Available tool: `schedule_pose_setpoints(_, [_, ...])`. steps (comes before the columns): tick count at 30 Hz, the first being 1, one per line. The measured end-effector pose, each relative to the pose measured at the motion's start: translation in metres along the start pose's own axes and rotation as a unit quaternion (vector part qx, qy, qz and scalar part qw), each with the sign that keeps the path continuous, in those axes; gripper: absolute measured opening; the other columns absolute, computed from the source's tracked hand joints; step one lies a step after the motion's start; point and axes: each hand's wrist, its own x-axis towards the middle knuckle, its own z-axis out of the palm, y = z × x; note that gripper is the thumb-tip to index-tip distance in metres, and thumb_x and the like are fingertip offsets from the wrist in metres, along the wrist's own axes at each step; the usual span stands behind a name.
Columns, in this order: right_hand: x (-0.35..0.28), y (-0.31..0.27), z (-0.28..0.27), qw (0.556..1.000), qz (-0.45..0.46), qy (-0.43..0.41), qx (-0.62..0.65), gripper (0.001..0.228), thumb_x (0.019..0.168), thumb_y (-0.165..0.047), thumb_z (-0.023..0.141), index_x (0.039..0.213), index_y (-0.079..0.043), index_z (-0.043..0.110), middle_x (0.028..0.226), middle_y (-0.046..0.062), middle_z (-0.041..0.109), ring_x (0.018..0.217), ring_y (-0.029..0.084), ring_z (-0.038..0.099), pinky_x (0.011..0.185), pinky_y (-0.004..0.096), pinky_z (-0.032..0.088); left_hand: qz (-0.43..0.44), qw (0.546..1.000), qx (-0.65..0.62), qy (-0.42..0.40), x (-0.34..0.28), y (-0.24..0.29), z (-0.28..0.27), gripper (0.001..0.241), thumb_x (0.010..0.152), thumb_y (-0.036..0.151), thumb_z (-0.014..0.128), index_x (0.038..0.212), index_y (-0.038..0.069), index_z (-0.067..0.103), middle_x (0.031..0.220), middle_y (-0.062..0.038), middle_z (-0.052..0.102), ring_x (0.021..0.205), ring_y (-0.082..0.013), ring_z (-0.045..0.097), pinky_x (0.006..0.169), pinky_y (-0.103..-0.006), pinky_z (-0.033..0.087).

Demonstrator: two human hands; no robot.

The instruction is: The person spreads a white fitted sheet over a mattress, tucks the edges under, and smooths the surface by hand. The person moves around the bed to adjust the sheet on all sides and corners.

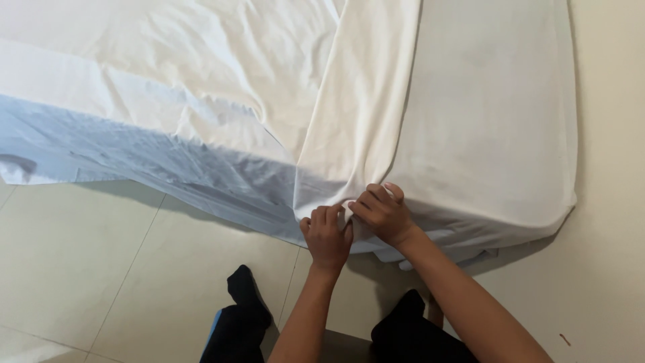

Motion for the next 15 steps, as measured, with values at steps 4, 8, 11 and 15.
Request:
schedule_pose_setpoints(4, [0.002, -0.003, 0.002, 1.0, 0.014, 0.008, 0.012, 0.008, 0.091, -0.025, 0.077, 0.096, -0.025, 0.071, 0.091, -0.007, 0.062, 0.105, 0.014, 0.06, 0.112, 0.04, 0.024, -0.02, 1.0, -0.005, 0.024, 0.002, -0.004, 0.005, 0.049, 0.068, 0.01, 0.077, 0.114, 0.012, 0.062, 0.113, -0.006, 0.06, 0.11, -0.0276, 0.059, 0.092, -0.0473, 0.034])
schedule_pose_setpoints(8, [0.009, -0.004, 0.002, 1.0, 0.006, 0.013, 0.005, 0.007, 0.091, -0.023, 0.074, 0.094, -0.022, 0.067, 0.102, -0.006, 0.067, 0.11, 0.013, 0.062, 0.111, 0.039, 0.026, -0.006, 0.999, -0.01, 0.036, -0.001, -0.009, 0.011, 0.048, 0.07, 0.002, 0.073, 0.116, 0.014, 0.063, 0.117, -0.007, 0.059, 0.109, -0.0288, 0.058, 0.092, -0.0459, 0.038])
schedule_pose_setpoints(11, [0.008, -0.006, 0.002, 1.0, 0.001, -0.002, 0.025, 0.008, 0.093, -0.018, 0.073, 0.094, -0.022, 0.066, 0.105, -0.006, 0.067, 0.11, 0.012, 0.063, 0.111, 0.038, 0.029, -0.013, 1.0, -0.01, 0.023, -0.008, -0.014, 0.006, 0.048, 0.07, -0.001, 0.07, 0.115, 0.014, 0.064, 0.116, -0.008, 0.059, 0.108, -0.0306, 0.058, 0.09, -0.0456, 0.04])
schedule_pose_setpoints(15, [-0.003, -0.005, 0.002, 0.998, -0.003, -0.031, 0.053, 0.011, 0.089, -0.014, 0.073, 0.097, -0.02, 0.068, 0.107, -0.006, 0.065, 0.111, 0.012, 0.062, 0.108, 0.039, 0.032, -0.017, 0.999, 0.03, 0.009, -0.027, -0.037, 0.02, 0.039, 0.077, -0.003, 0.066, 0.11, 0.017, 0.065, 0.113, -0.004, 0.061, 0.107, -0.0278, 0.06, 0.091, -0.0442, 0.042])
